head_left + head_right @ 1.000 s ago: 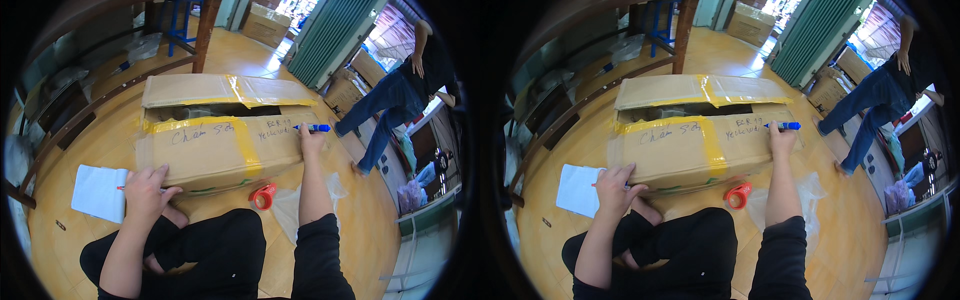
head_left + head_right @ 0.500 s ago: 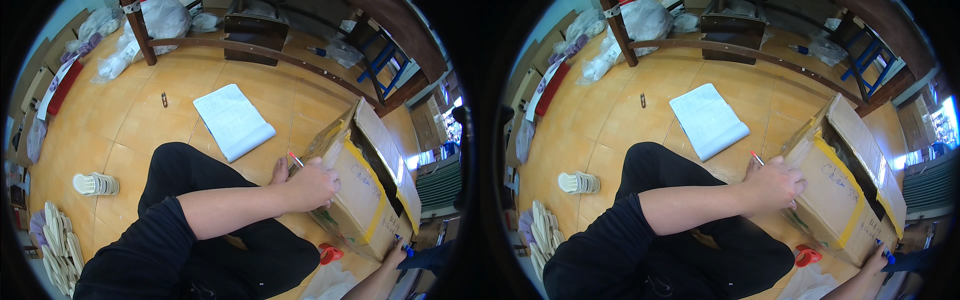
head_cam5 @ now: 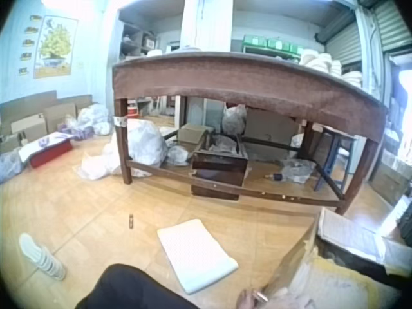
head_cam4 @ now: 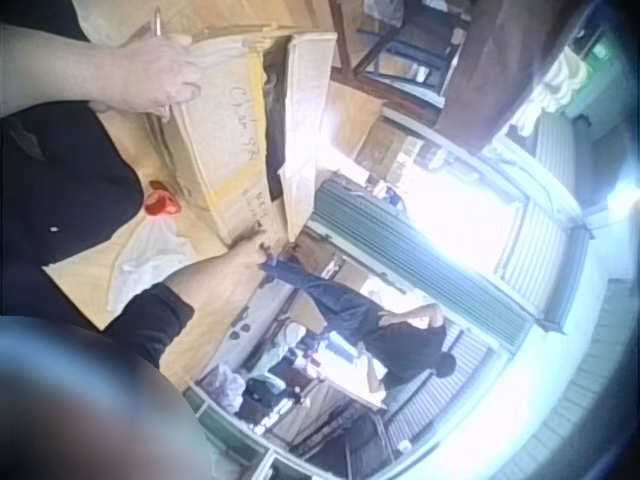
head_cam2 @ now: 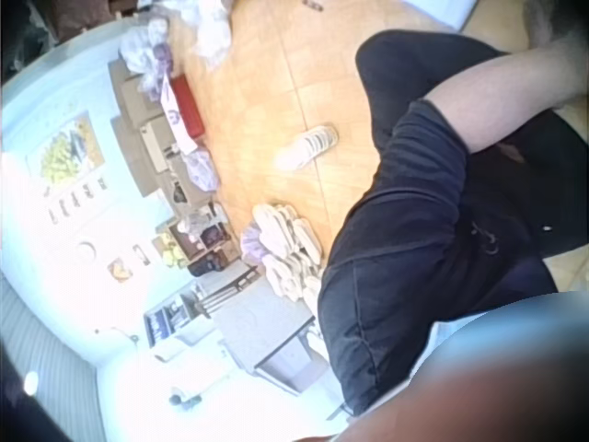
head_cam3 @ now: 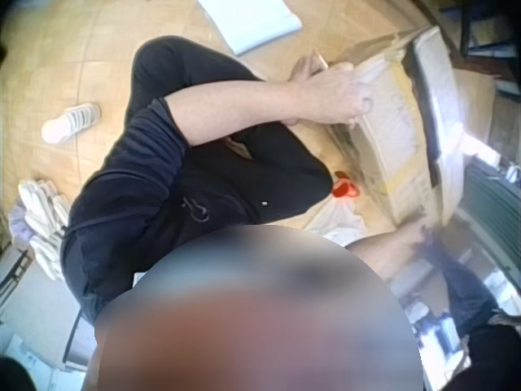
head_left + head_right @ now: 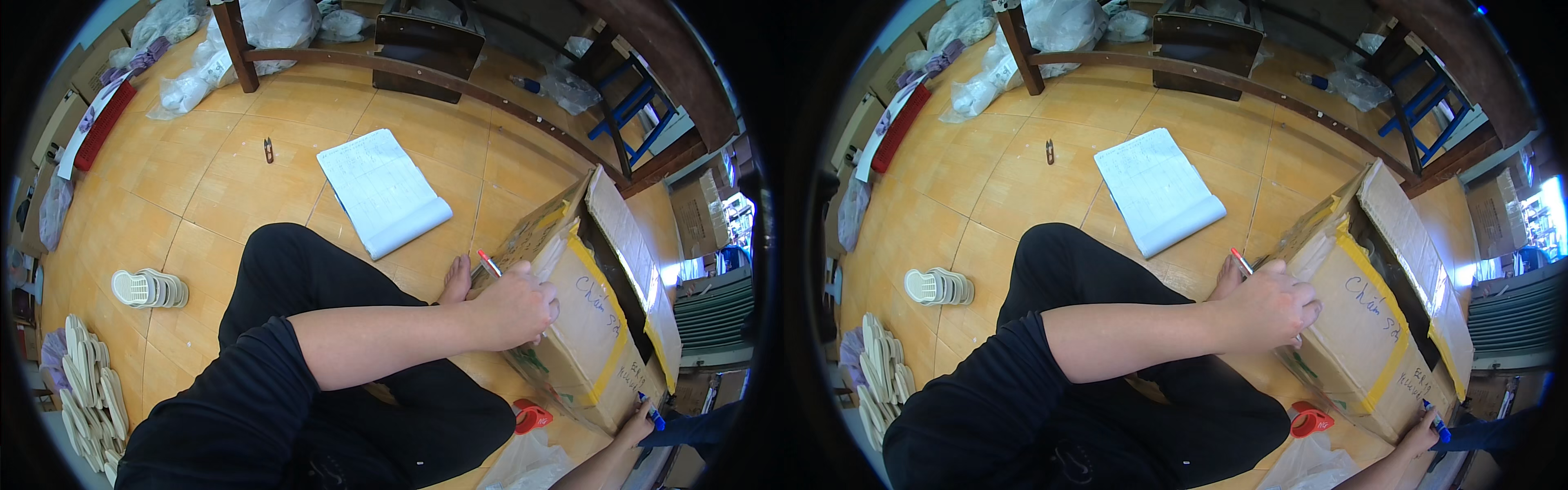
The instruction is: The person sits on the floor and packs white slipper soles into a plastic bag, then places the bag into a cardboard box. The person uses a blue marker to write on the plastic bag and the box, then seals the box with yellow tape.
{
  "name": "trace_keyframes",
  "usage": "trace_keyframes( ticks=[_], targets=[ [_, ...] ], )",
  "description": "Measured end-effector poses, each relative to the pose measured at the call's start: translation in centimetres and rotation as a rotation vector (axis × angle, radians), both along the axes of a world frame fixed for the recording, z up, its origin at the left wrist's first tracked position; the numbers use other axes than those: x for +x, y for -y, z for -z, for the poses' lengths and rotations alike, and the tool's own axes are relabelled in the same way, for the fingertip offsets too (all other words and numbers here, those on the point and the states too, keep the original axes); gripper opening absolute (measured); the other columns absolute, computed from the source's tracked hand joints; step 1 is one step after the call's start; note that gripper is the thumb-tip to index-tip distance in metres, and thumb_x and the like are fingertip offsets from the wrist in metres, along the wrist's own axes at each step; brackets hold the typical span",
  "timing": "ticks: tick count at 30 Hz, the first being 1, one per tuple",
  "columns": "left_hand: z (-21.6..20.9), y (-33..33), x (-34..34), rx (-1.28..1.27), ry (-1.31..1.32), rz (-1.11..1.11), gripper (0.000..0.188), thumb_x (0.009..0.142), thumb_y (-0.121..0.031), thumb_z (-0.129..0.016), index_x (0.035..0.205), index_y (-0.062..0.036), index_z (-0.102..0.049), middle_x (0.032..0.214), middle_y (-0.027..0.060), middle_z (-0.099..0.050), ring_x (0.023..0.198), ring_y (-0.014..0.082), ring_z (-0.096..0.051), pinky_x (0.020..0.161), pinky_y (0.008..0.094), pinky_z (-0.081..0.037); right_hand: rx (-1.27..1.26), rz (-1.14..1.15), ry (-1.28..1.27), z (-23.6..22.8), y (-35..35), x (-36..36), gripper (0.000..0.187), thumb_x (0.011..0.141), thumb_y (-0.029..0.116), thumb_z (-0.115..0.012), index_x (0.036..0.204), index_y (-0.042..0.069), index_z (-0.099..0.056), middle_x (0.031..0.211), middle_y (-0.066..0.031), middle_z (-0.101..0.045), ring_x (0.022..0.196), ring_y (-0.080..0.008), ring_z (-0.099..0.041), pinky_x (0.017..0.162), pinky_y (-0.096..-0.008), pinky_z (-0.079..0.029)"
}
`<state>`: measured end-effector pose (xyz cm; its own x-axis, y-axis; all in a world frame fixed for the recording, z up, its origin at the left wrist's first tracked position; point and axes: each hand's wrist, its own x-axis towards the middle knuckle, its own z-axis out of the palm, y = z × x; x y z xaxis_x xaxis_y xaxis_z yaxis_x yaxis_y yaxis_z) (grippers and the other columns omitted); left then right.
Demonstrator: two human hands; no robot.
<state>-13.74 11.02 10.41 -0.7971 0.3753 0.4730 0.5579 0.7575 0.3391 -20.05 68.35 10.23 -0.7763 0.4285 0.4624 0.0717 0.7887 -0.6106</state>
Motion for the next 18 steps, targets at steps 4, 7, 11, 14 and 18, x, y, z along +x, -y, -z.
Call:
trace_keyframes(
  ticks=[4,7,11,14,18],
  targets=[
    [0.0,-0.1,0.0,0.009,0.001,0.008,0.043,0.072,-0.038,-0.077,0.099,-0.0063,-0.066,0.090,0.0052,-0.061,0.086,0.0207,-0.065,0.076,0.0370,-0.043,-0.036,-0.015,0.014,0.1,-0.5,-0.1,0.036,0.095,0.031,-0.068,0.088,-0.004,-0.069,0.075,-0.0063,-0.068,0.069,-0.0146,-0.061,0.069,-0.0306,-0.047],
    [-0.1,-0.3,0.2,0.024,0.039,0.002,0.046,0.074,-0.038,-0.077,0.105,-0.0054,-0.066,0.090,0.0048,-0.062,0.085,0.0209,-0.064,0.077,0.0371,-0.043,-0.051,-0.023,-0.023,0.2,-0.4,-0.1,0.034,0.095,0.029,-0.069,0.089,-0.004,-0.069,0.075,-0.0059,-0.067,0.069,-0.0146,-0.060,0.067,-0.0299,-0.047],
    [-0.3,0.0,0.0,-0.034,0.035,0.005,0.052,0.075,-0.037,-0.076,0.114,-0.0048,-0.065,0.092,0.0045,-0.062,0.086,0.0212,-0.065,0.078,0.0366,-0.043,-0.124,-0.053,-0.088,0.9,-0.4,-0.1,0.035,0.095,0.032,-0.068,0.083,-0.001,-0.069,0.073,-0.0028,-0.065,0.064,-0.0104,-0.055,0.059,-0.0266,-0.041],
    [-0.5,-0.3,0.1,-0.063,0.091,-0.017,0.052,0.075,-0.037,-0.076,0.115,-0.0051,-0.066,0.093,0.0050,-0.064,0.087,0.0209,-0.066,0.079,0.0359,-0.043,-0.077,-0.035,-0.126,1.1,-0.9,0.0,0.033,0.095,0.031,-0.068,0.083,0.000,-0.069,0.072,-0.0016,-0.064,0.061,-0.0090,-0.053,0.057,-0.0257,-0.038],
    [0.0,-0.5,0.0,-0.007,0.080,-0.011,0.051,0.074,-0.037,-0.077,0.113,-0.0057,-0.068,0.094,0.0046,-0.065,0.087,0.0205,-0.067,0.079,0.0355,-0.043,-0.074,-0.003,-0.045,0.7,-1.2,0.1,0.035,0.095,0.030,-0.069,0.092,-0.005,-0.069,0.076,-0.0041,-0.065,0.066,-0.0118,-0.056,0.062,-0.0265,-0.043]
  ],
)
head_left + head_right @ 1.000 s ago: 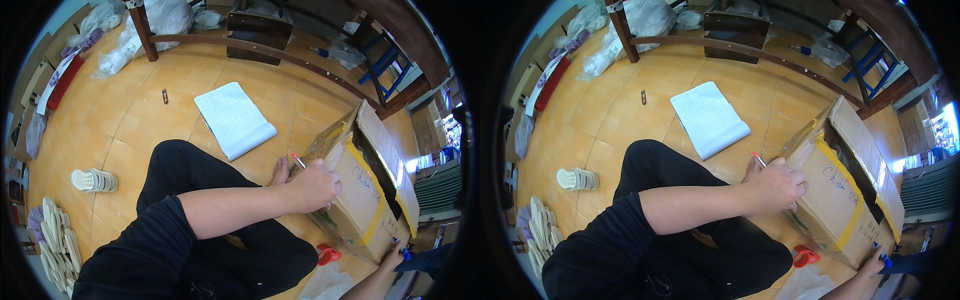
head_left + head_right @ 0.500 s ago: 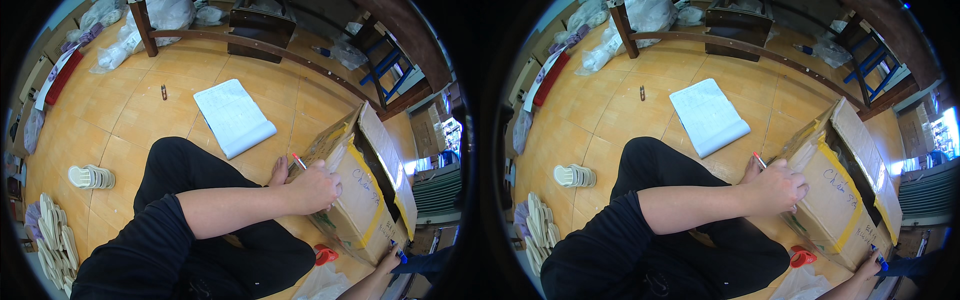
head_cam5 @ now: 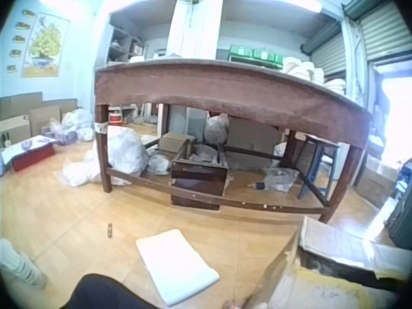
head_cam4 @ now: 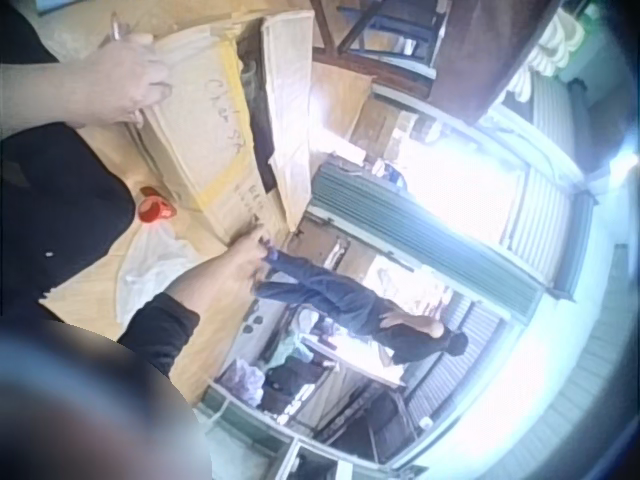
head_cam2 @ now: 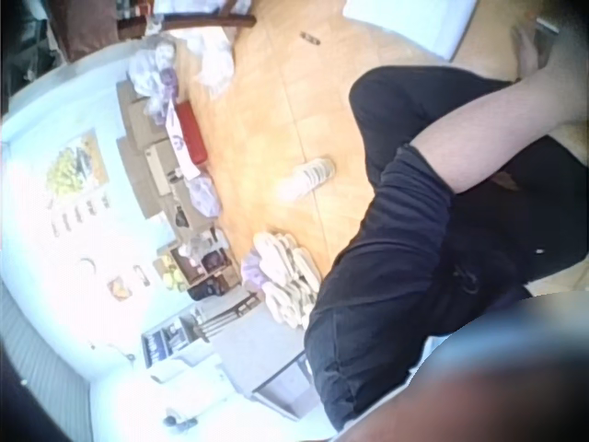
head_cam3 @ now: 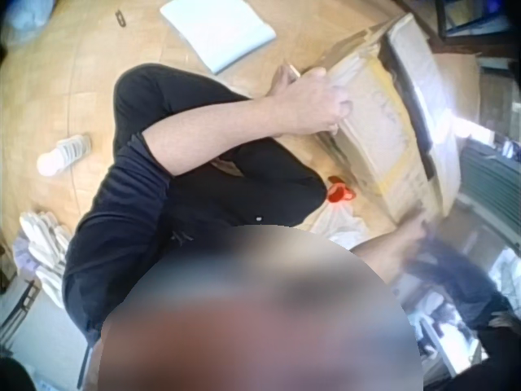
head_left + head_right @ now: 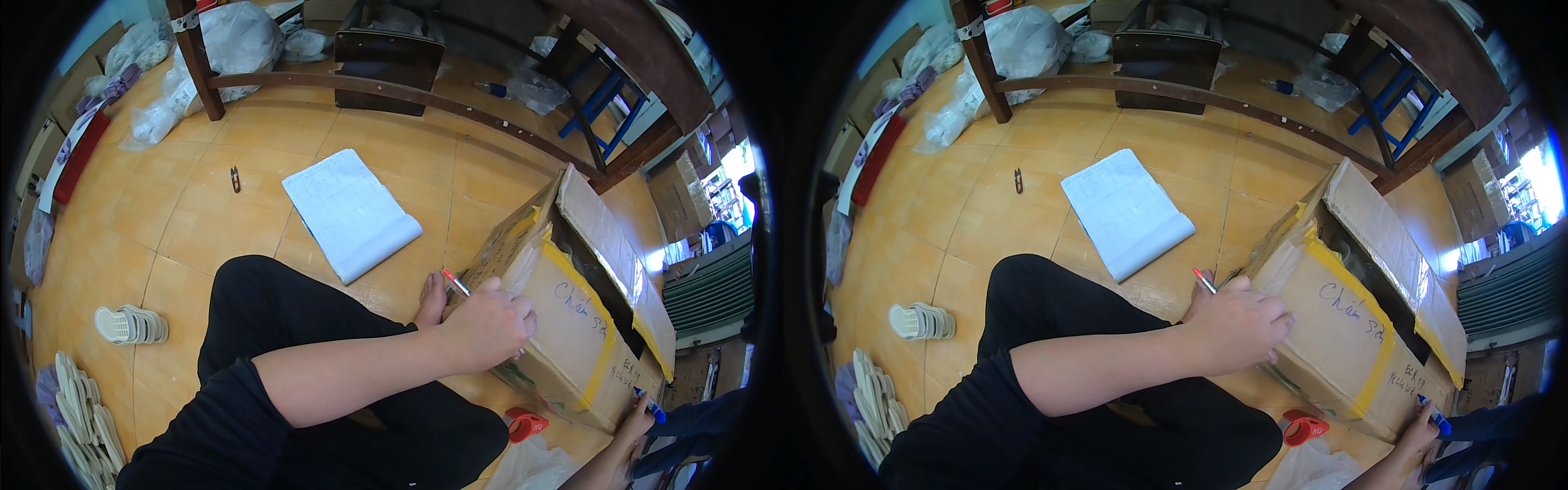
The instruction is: The person sits on the floor and packs white slipper soles into a plastic bag, then places the bag into a cardboard box. The person uses a blue marker to write on the plastic bag and the box, then seals the box with yellow tape.
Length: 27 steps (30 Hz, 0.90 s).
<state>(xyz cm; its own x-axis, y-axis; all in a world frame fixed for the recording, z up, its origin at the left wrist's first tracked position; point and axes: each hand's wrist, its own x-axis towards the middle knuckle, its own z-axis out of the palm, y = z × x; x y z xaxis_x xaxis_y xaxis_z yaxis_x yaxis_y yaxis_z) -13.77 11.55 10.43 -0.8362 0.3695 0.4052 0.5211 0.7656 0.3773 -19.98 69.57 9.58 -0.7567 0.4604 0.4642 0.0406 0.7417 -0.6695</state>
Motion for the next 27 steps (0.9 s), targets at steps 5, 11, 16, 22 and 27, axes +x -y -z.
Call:
trace_keyframes(
  ticks=[5,11,16,22,27],
  targets=[
    [1.6,-0.2,0.0,-0.139,0.065,-0.075,0.050,0.072,-0.037,-0.078,0.113,-0.0101,-0.069,0.092,0.0022,-0.065,0.088,0.0206,-0.067,0.079,0.0366,-0.043,-0.061,-0.020,0.049,-0.8,1.9,0.4,0.033,0.094,0.026,-0.070,0.092,-0.006,-0.068,0.078,-0.0057,-0.066,0.069,-0.0133,-0.058,0.064,-0.0284,-0.047],
    [-0.2,0.4,-0.1,0.025,-0.146,-0.031,0.058,0.064,-0.040,-0.083,0.111,-0.0094,-0.070,0.089,0.0066,-0.064,0.085,0.0280,-0.062,0.079,0.0408,-0.043,-0.171,-0.060,-0.260,-0.8,6.8,1.2,0.028,0.087,0.011,-0.071,0.110,0.001,-0.059,0.070,-0.0009,-0.057,0.063,-0.0108,-0.053,0.055,-0.0291,-0.046],
    [-2.4,-0.1,0.1,-0.046,-0.112,-0.076,0.062,0.060,-0.037,-0.086,0.112,-0.0077,-0.070,0.081,0.0064,-0.060,0.078,0.0278,-0.058,0.071,0.0394,-0.040,-0.178,0.020,-0.095,-2.7,9.1,1.4,0.024,0.083,0.018,-0.077,0.090,-0.004,-0.068,0.087,-0.0115,-0.073,0.077,-0.0169,-0.068,0.071,-0.0328,-0.053],
    [-1.2,0.0,0.3,-0.011,-0.139,-0.045,0.062,0.060,-0.037,-0.086,0.112,-0.0077,-0.070,0.085,0.0067,-0.064,0.081,0.0281,-0.060,0.072,0.0394,-0.041,-0.181,0.001,-0.104,-1.6,7.6,1.5,0.022,0.084,0.017,-0.075,0.090,-0.002,-0.066,0.084,-0.0084,-0.070,0.074,-0.0150,-0.065,0.068,-0.0314,-0.052],
    [-0.4,0.4,0.0,-0.015,-0.030,0.022,0.050,0.072,-0.039,-0.081,0.110,-0.0094,-0.068,0.101,0.0075,-0.068,0.094,0.0272,-0.064,0.079,0.0439,-0.047,-0.164,0.092,0.078,-0.5,4.1,0.8,0.017,0.088,0.016,-0.071,0.089,0.002,-0.063,0.084,-0.0049,-0.064,0.075,-0.0134,-0.057,0.067,-0.0320,-0.049]
  ],
)
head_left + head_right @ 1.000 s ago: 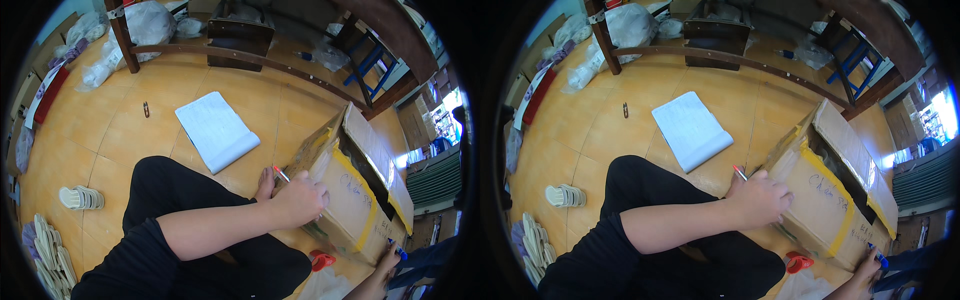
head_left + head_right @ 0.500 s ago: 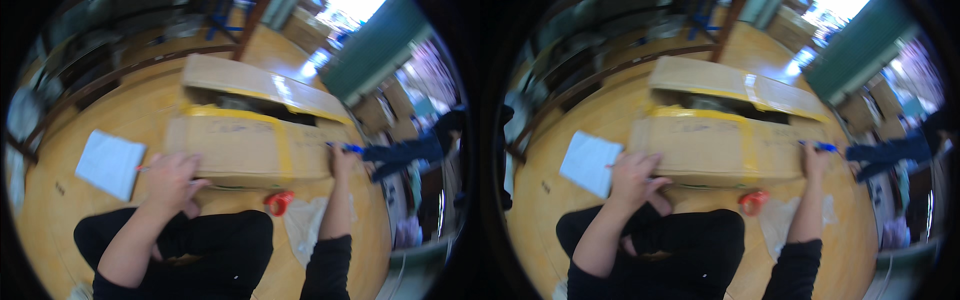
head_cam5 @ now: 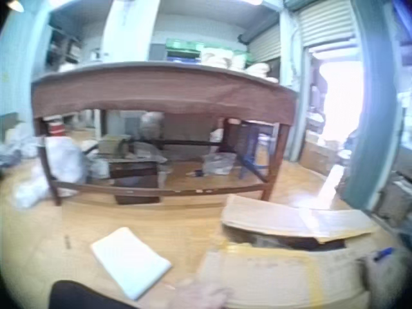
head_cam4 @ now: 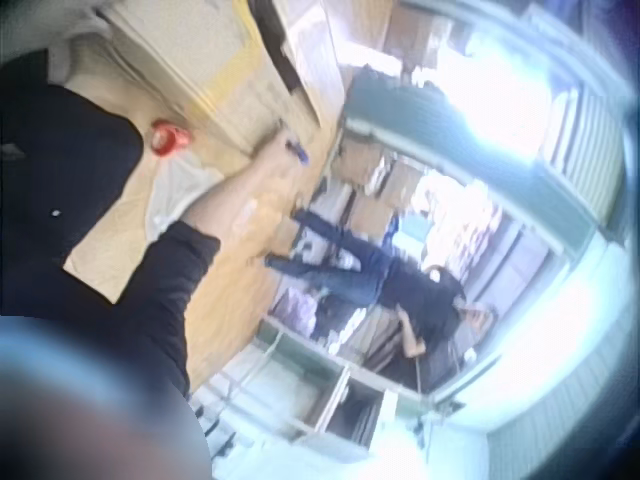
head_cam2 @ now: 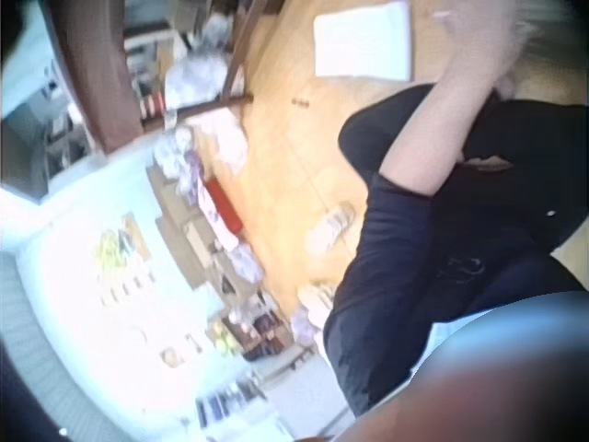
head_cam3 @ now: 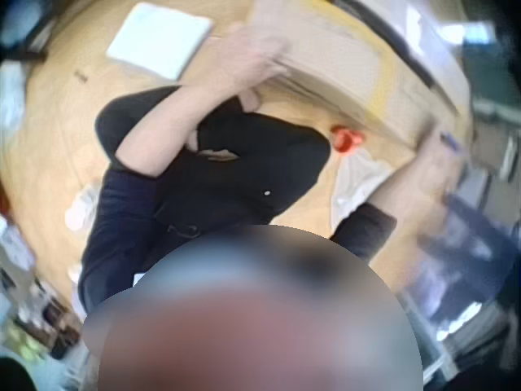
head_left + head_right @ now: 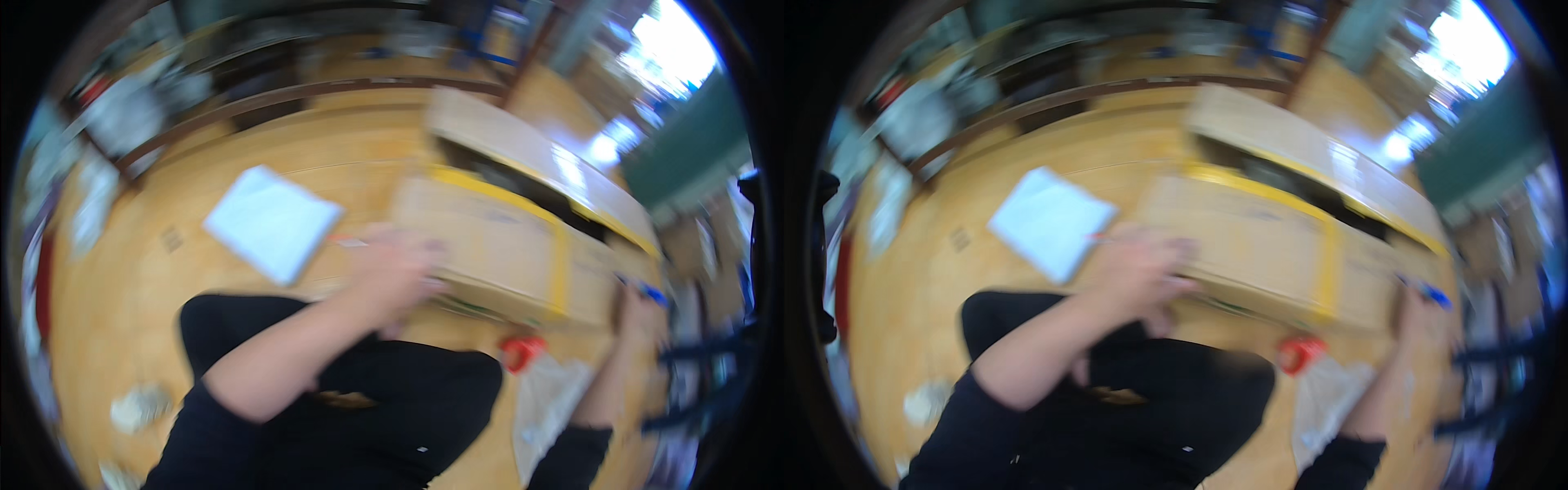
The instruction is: The person sits on the floor and packs white slipper soles into a plastic bag, then places the bag into a cardboard box. The person uses a blue marker to write on the plastic bag and the box, then seals the box with yellow tape.
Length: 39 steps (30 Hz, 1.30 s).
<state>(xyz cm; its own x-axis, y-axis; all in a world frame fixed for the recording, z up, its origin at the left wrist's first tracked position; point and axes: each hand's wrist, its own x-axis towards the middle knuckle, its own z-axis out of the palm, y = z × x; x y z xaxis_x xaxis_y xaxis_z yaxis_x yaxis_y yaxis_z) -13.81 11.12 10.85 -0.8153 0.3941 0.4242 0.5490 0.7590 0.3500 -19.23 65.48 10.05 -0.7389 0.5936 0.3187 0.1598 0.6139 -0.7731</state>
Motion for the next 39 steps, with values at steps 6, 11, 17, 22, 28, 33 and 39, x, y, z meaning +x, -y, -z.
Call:
trace_keyframes(
  ticks=[6,11,17,22,28,33,39],
  targets=[
    [0.9,1.1,-0.1,-0.007,-0.026,-0.034,0.048,0.075,-0.039,-0.077,0.109,-0.0067,-0.066,0.093,0.0054,-0.063,0.092,0.0207,-0.065,0.079,0.0367,-0.042,0.167,-0.058,-0.086,0.4,-3.1,-0.9,0.037,0.094,0.031,-0.071,0.092,-0.006,-0.070,0.085,-0.0090,-0.071,0.078,-0.0144,-0.065,0.071,-0.0275,-0.050],
    [0.6,2.5,0.0,-0.033,-0.063,-0.029,0.036,0.075,-0.034,-0.074,0.098,-0.0077,-0.064,0.091,0.0041,-0.059,0.088,0.0196,-0.063,0.076,0.0357,-0.041,0.200,-0.121,-0.077,1.9,-3.6,-1.9,0.047,0.094,0.039,-0.069,0.092,-0.008,-0.071,0.085,-0.0105,-0.072,0.077,-0.0164,-0.066,0.071,-0.0302,-0.050],
    [1.3,2.0,-0.1,0.049,-0.113,-0.036,0.034,0.074,-0.033,-0.073,0.095,-0.0086,-0.063,0.089,0.0031,-0.058,0.087,0.0189,-0.062,0.075,0.0353,-0.041,0.261,-0.077,-0.037,2.2,-6.0,-2.6,0.049,0.094,0.041,-0.068,0.094,-0.008,-0.071,0.081,-0.0104,-0.071,0.074,-0.0188,-0.065,0.069,-0.0323,-0.049],
    [1.3,1.9,-0.1,0.066,-0.101,-0.020,0.029,0.075,-0.032,-0.072,0.091,-0.0091,-0.063,0.087,0.0028,-0.058,0.086,0.0187,-0.062,0.075,0.0347,-0.040,0.292,-0.120,-0.042,2.3,-6.7,-2.9,0.049,0.093,0.041,-0.069,0.094,-0.008,-0.072,0.078,-0.0099,-0.070,0.071,-0.0184,-0.064,0.067,-0.0325,-0.048],
    [1.2,1.8,-0.1,0.060,-0.121,-0.037,0.023,0.077,-0.026,-0.068,0.091,-0.0091,-0.063,0.088,0.0027,-0.058,0.086,0.0182,-0.063,0.075,0.0343,-0.040,0.223,-0.123,-0.057,1.4,-4.2,-1.6,0.048,0.092,0.040,-0.070,0.092,-0.008,-0.071,0.082,-0.0110,-0.072,0.073,-0.0187,-0.066,0.068,-0.0316,-0.049],
    [1.2,1.9,-0.1,0.046,-0.096,-0.016,0.023,0.078,-0.024,-0.067,0.093,-0.0082,-0.063,0.089,0.0032,-0.059,0.087,0.0190,-0.063,0.075,0.0349,-0.040,0.226,-0.131,-0.048,1.2,-3.1,-1.4,0.047,0.093,0.039,-0.069,0.094,-0.008,-0.071,0.084,-0.0120,-0.072,0.075,-0.0187,-0.067,0.069,-0.0313,-0.050],
    [1.0,1.9,-0.2,0.045,-0.057,0.008,0.031,0.078,-0.029,-0.071,0.099,-0.0065,-0.064,0.092,0.0047,-0.061,0.089,0.0202,-0.064,0.077,0.0364,-0.042,0.173,-0.149,-0.105,1.7,-4.5,-1.5,0.038,0.094,0.031,-0.070,0.095,-0.007,-0.070,0.085,-0.0118,-0.072,0.076,-0.0172,-0.066,0.070,-0.0303,-0.050]
  ],
)
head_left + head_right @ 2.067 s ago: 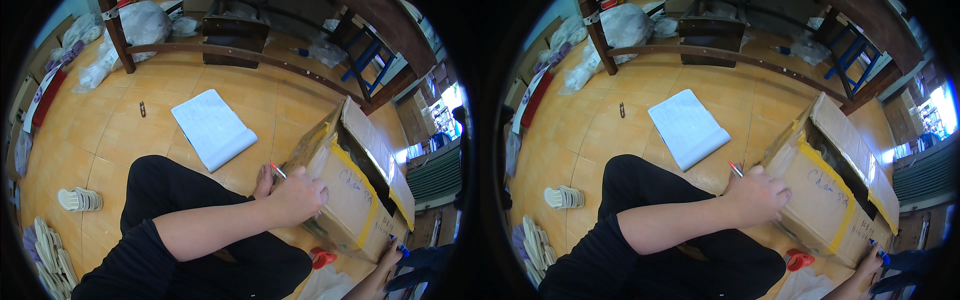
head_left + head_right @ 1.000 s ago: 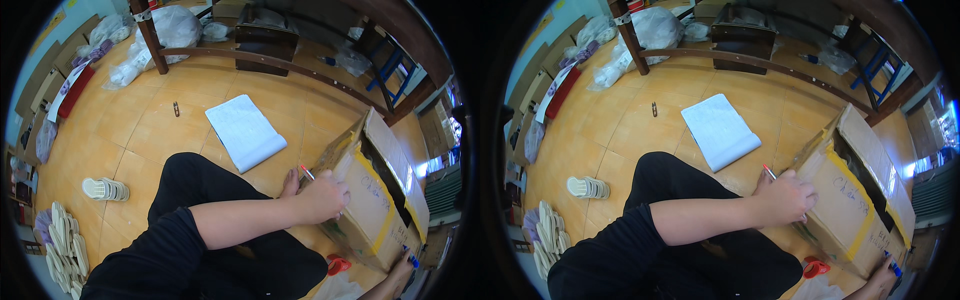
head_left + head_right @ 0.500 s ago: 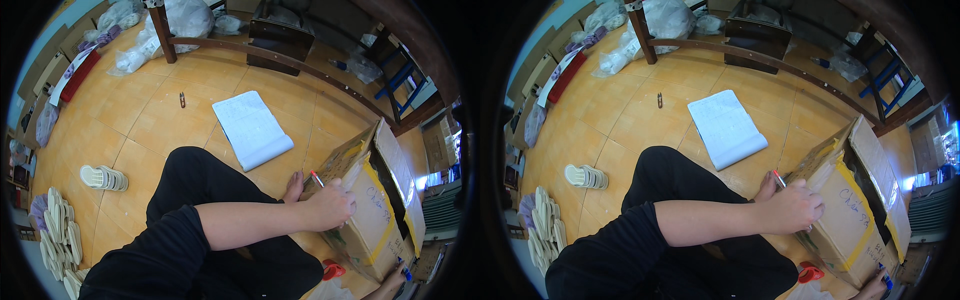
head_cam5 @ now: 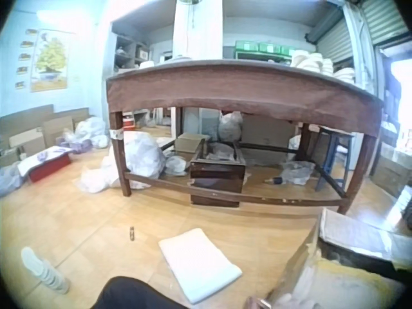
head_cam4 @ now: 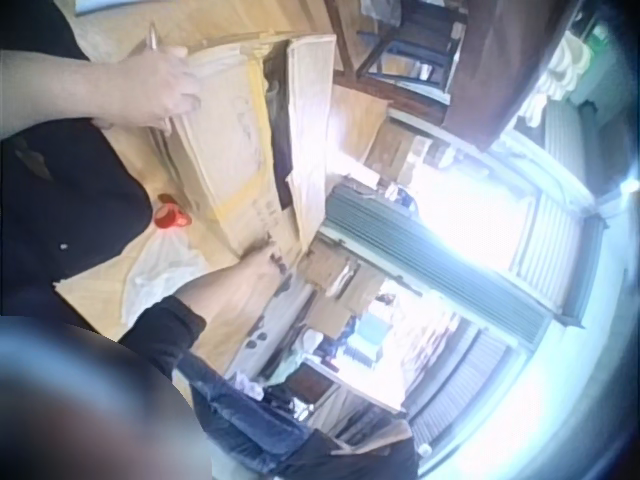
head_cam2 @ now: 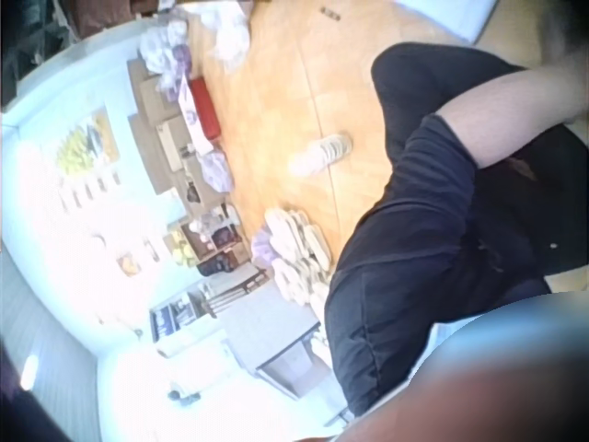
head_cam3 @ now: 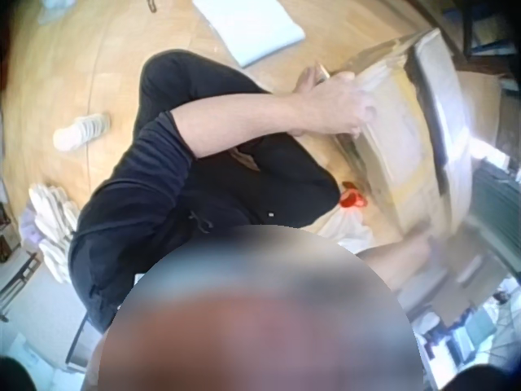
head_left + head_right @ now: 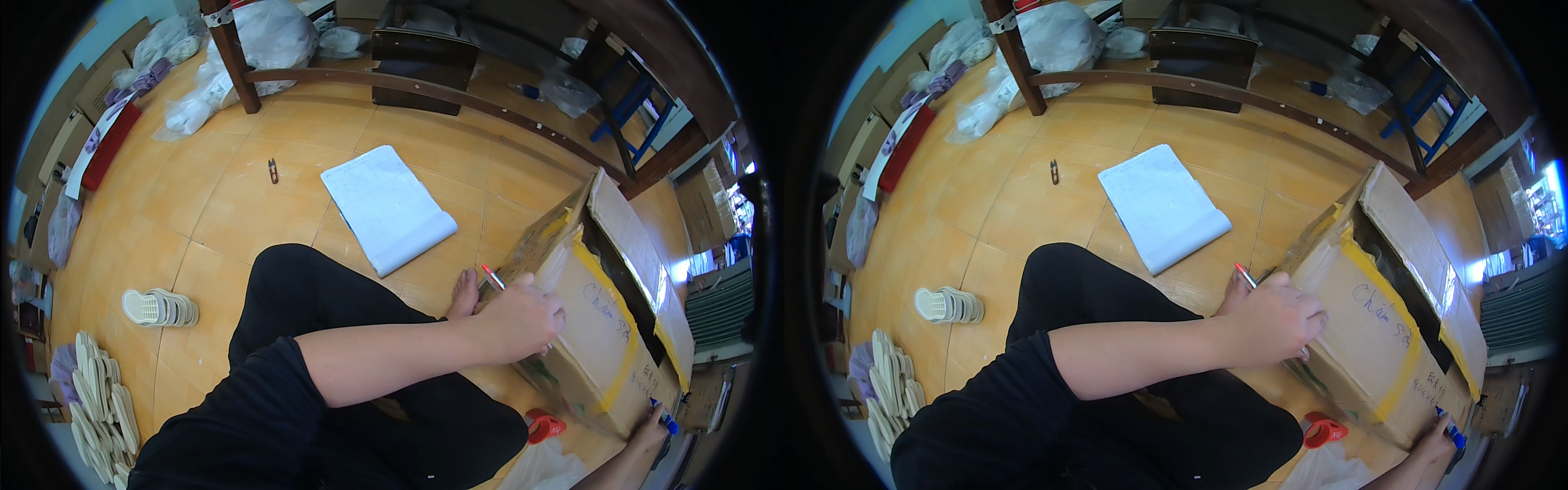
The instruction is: The person sits on the floor and packs white slipper soles into a plastic bag, then places the bag into a cardboard box. The person uses a blue marker to write on the plastic bag and the box, then seals the box with yellow tape.
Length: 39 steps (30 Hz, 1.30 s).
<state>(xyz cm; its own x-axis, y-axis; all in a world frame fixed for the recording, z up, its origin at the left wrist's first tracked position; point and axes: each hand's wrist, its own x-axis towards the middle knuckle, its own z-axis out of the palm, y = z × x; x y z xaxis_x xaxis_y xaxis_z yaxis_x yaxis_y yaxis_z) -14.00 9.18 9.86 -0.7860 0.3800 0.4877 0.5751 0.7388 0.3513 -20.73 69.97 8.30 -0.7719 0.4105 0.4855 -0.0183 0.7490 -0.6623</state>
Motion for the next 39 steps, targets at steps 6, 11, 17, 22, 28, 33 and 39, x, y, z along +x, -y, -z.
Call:
trace_keyframes(
  ticks=[6,11,17,22,28,33,39],
  targets=[
    [-0.1,0.2,-0.3,-0.040,0.050,-0.039,0.047,0.076,-0.040,-0.077,0.110,-0.0099,-0.067,0.098,0.0053,-0.064,0.092,0.0231,-0.064,0.079,0.0401,-0.043,0.021,0.058,-0.004,-1.1,4.3,0.0,0.030,0.089,0.018,-0.074,0.104,-0.008,-0.068,0.101,-0.0135,-0.072,0.086,-0.0206,-0.067,0.080,-0.0329,-0.054],
    [-1.1,0.0,0.3,-0.003,-0.037,-0.066,0.057,0.064,-0.036,-0.084,0.112,-0.0093,-0.069,0.088,0.0070,-0.063,0.084,0.0286,-0.061,0.076,0.0410,-0.043,-0.200,0.280,-0.127,-2.1,9.2,1.2,0.032,0.078,0.020,-0.078,0.098,0.002,-0.061,0.090,-0.0078,-0.066,0.085,-0.0183,-0.060,0.077,-0.0368,-0.051],
    [-2.1,-1.1,0.2,-0.072,-0.031,-0.099,0.063,0.059,-0.037,-0.087,0.113,-0.0088,-0.070,0.084,0.0075,-0.058,0.077,0.0285,-0.054,0.069,0.0390,-0.041,-0.186,0.266,-0.199,-3.7,10.9,2.3,0.022,0.084,0.019,-0.073,0.082,-0.003,-0.069,0.074,-0.0090,-0.071,0.068,-0.0187,-0.066,0.066,-0.0336,-0.052],
    [-1.8,-1.0,0.2,-0.104,0.008,-0.158,0.066,0.059,-0.039,-0.087,0.115,-0.0081,-0.071,0.082,0.0078,-0.056,0.074,0.0291,-0.050,0.067,0.0396,-0.042,-0.375,0.188,-0.328,-3.4,10.8,2.3,0.019,0.086,0.017,-0.071,0.082,-0.002,-0.069,0.074,-0.0078,-0.071,0.067,-0.0143,-0.065,0.064,-0.0299,-0.051],
    [-1.8,-1.2,0.1,-0.088,-0.007,-0.150,0.068,0.058,-0.040,-0.087,0.116,-0.0077,-0.071,0.082,0.0079,-0.056,0.075,0.0292,-0.050,0.068,0.0395,-0.043,-0.316,0.196,-0.137,-3.4,9.9,2.4,0.023,0.084,0.019,-0.073,0.085,-0.003,-0.070,0.077,-0.0089,-0.072,0.067,-0.0151,-0.067,0.065,-0.0305,-0.052],
    [-1.8,-1.2,0.3,-0.072,-0.016,-0.141,0.068,0.059,-0.040,-0.087,0.115,-0.0070,-0.071,0.082,0.0083,-0.057,0.075,0.0297,-0.051,0.069,0.0394,-0.043,-0.200,0.151,-0.124,-3.1,10.5,2.3,0.021,0.085,0.020,-0.073,0.085,-0.001,-0.070,0.076,-0.0082,-0.072,0.066,-0.0153,-0.067,0.065,-0.0308,-0.052],
    [-1.6,-1.2,0.2,-0.088,-0.039,-0.134,0.068,0.058,-0.041,-0.087,0.115,-0.0065,-0.070,0.082,0.0086,-0.058,0.075,0.0300,-0.051,0.068,0.0395,-0.043,-0.201,0.344,-0.203,-3.8,9.8,1.8,0.022,0.085,0.022,-0.072,0.080,0.000,-0.071,0.073,-0.0072,-0.072,0.065,-0.0144,-0.066,0.065,-0.0300,-0.051]
  ],
)
